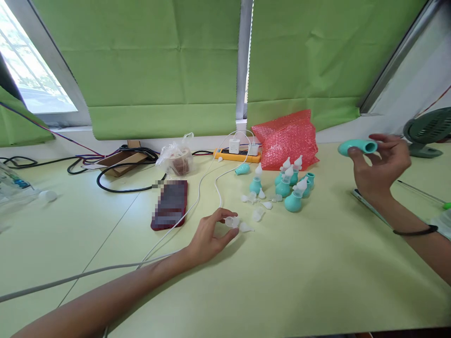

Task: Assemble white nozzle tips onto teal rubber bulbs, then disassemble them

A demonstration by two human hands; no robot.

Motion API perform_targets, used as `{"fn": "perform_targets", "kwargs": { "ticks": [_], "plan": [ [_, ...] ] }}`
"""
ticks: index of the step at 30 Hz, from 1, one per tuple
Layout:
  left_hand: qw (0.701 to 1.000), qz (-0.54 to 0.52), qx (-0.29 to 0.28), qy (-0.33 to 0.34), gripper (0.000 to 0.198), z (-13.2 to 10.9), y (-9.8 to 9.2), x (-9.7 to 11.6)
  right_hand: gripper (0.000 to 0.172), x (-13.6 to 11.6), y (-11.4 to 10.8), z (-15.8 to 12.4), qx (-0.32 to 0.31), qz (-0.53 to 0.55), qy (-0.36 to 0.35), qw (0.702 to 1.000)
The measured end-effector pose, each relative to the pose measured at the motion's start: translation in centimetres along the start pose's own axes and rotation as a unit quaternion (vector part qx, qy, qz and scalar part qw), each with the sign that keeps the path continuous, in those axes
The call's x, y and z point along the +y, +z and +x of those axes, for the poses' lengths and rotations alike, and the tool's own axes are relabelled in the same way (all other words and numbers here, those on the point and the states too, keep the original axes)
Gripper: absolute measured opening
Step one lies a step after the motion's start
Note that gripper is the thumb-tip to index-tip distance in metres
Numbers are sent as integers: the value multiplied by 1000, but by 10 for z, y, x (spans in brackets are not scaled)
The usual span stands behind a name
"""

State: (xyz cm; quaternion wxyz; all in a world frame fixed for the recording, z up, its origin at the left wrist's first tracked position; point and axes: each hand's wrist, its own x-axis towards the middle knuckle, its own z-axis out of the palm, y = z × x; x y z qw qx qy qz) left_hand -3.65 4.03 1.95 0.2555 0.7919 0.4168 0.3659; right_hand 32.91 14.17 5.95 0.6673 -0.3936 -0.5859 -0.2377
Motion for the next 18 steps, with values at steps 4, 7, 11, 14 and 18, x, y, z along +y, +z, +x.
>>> {"fn": "perform_targets", "kwargs": {
  "ticks": [4, 7, 11, 14, 18],
  "plan": [
    [997, 1, 56, 44, 18, 1, 0, -2, 40, -99, 3, -7, -126, 149, -100, 976],
    [996, -2, 73, 46, 17, -1, 1, -3, 40, -156, 6, -38, -312, 172, -197, 914],
    [996, -15, 79, 46, 17, -4, 3, -4, 30, -178, 18, -79, -384, 163, -204, 886],
    [996, -44, 68, 47, 18, -5, 4, -5, 30, -172, 24, -94, -388, 198, -145, 888],
    [994, -104, 17, 40, 23, -3, 3, -8, 30, -168, 23, -99, -410, 222, -83, 881]
  ]
}}
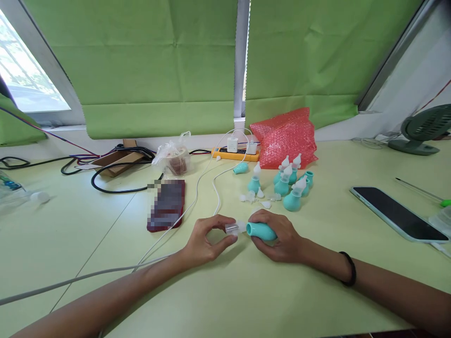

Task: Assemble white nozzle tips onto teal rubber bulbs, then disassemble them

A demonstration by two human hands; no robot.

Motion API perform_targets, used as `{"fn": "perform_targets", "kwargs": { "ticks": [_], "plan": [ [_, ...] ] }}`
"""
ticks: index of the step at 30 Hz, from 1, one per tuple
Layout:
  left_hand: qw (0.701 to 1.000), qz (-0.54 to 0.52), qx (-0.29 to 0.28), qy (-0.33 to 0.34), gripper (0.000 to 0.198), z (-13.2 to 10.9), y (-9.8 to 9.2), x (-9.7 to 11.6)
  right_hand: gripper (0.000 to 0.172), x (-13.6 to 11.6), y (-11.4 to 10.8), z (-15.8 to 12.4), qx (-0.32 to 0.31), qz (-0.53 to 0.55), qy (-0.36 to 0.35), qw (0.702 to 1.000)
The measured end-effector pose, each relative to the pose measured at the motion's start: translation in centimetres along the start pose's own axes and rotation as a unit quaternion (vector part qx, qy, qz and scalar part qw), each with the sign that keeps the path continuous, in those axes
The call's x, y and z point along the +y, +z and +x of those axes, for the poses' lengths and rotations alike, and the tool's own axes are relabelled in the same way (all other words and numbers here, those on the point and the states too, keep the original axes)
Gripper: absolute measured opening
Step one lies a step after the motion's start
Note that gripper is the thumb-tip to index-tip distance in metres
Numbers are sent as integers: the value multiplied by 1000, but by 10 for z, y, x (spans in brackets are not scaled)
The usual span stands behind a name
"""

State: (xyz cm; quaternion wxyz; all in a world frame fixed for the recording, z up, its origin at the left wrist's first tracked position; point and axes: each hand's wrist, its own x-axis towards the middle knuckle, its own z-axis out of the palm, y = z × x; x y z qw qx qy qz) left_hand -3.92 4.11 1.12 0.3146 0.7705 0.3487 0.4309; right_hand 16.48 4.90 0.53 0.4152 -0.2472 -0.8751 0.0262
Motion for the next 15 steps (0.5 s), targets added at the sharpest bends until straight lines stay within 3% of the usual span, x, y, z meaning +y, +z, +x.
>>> {"fn": "perform_targets", "kwargs": {
  "ticks": [9, 15],
  "plan": [
    [982, -135, -88, -102, 27, 3, 1, 4, 25, 0, 5, -1, 47, -33, 42, 997],
    [938, -271, -90, -194, 29, 7, 0, 7, 20, 1, 7, -4, 19, -32, 18, 999]
  ]
}}
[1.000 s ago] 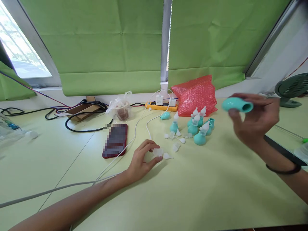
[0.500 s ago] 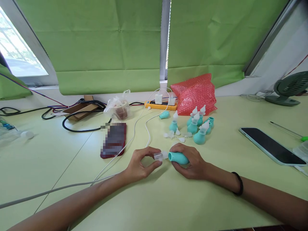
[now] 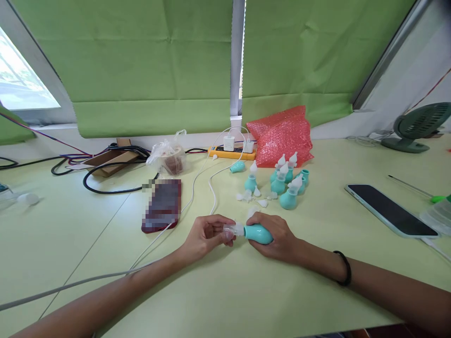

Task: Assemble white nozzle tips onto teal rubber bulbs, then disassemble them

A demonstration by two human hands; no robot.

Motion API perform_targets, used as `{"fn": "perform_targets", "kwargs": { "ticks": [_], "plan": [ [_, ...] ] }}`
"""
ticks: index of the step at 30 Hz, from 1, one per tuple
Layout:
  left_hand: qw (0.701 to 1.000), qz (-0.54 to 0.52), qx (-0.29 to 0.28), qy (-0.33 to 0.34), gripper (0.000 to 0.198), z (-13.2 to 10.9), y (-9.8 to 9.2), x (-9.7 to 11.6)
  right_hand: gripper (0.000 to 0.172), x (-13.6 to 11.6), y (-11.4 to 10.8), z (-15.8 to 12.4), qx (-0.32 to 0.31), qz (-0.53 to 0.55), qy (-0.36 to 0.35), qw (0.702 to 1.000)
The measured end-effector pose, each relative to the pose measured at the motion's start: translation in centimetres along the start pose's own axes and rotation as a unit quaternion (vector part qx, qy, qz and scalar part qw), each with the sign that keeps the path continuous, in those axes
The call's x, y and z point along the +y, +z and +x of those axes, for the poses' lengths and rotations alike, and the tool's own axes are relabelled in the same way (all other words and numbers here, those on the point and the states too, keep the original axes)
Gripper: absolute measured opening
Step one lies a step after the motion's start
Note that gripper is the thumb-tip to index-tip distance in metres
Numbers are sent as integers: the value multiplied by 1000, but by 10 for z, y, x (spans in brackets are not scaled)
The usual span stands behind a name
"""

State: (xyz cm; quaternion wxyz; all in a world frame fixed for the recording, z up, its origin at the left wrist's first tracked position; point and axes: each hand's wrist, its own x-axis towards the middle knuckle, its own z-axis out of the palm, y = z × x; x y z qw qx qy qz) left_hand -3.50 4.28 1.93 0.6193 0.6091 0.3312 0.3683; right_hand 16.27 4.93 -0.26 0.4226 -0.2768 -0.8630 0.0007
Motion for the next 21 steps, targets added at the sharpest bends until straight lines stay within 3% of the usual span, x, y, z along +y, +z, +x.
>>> {"fn": "perform_targets", "kwargs": {
  "ticks": [11, 16, 21],
  "plan": [
    [1000, -13, -7, -23, 27, 0, 4, 0, 20, 0, 1, -2, 10, -11, -12, 1000],
    [988, 143, 25, 51, 26, -4, 8, 0, 19, -3, -1, -1, -22, 26, 50, 998],
    [940, 304, 42, 147, 23, -9, 10, 0, 18, -10, -5, 4, -60, 115, 138, 982]
  ]
}}
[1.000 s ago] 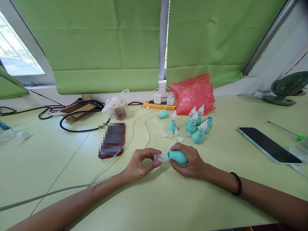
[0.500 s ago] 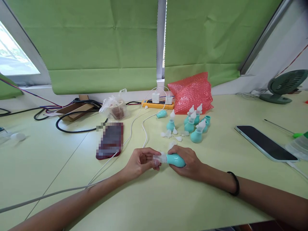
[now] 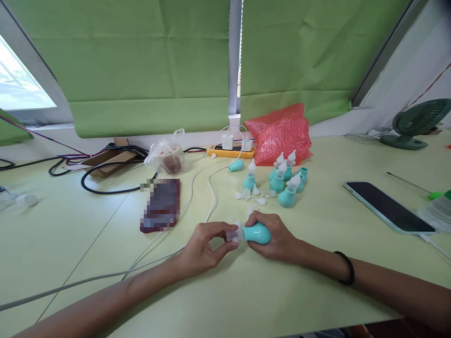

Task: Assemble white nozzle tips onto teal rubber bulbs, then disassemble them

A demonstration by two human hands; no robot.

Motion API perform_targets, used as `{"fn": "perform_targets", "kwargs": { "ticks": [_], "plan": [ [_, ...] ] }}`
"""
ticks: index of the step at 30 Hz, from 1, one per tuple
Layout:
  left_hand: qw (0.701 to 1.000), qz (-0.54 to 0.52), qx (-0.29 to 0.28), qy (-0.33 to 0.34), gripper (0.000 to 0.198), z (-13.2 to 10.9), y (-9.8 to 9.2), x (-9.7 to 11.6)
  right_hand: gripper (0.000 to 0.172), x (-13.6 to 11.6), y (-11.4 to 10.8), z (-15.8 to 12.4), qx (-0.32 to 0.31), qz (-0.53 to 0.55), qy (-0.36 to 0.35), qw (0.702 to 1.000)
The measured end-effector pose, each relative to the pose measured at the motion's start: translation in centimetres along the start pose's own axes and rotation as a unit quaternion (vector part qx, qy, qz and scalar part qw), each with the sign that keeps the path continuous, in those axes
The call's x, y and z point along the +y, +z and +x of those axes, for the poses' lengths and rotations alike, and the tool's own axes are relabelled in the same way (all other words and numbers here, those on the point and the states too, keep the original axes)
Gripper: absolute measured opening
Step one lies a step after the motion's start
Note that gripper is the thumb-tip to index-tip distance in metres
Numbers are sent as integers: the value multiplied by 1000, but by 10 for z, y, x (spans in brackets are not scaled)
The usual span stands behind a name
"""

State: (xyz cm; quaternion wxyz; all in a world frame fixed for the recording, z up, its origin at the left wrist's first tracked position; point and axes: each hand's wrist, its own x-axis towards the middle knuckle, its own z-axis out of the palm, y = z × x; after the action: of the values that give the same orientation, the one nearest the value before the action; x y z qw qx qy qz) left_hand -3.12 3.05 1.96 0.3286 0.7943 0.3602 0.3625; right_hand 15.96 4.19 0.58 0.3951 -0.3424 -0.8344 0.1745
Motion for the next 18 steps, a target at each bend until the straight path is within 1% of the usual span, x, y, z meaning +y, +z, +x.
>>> {"fn": "perform_targets", "kwargs": {
  "ticks": [3, 5, 12, 14, 16, 18],
  "plan": [
    [995, 53, 4, 80, 20, -3, 0, -1, 18, -4, -1, 2, -36, 58, 58, 996],
    [991, 68, 2, 115, 20, -4, 0, -1, 17, -5, -2, 3, -65, 94, 91, 989],
    [983, 71, -29, 169, 23, -5, 1, 0, 21, -8, -8, 7, -142, 185, 161, 959],
    [980, 70, -29, 182, 23, -5, 1, -1, 21, -9, -8, 8, -149, 194, 170, 955],
    [978, 71, -20, 196, 26, -6, 2, -3, 19, -11, -9, 9, -144, 191, 168, 956],
    [976, 79, 7, 203, 30, -6, 3, -5, 18, -11, -9, 10, -130, 181, 162, 961]
  ]
}}
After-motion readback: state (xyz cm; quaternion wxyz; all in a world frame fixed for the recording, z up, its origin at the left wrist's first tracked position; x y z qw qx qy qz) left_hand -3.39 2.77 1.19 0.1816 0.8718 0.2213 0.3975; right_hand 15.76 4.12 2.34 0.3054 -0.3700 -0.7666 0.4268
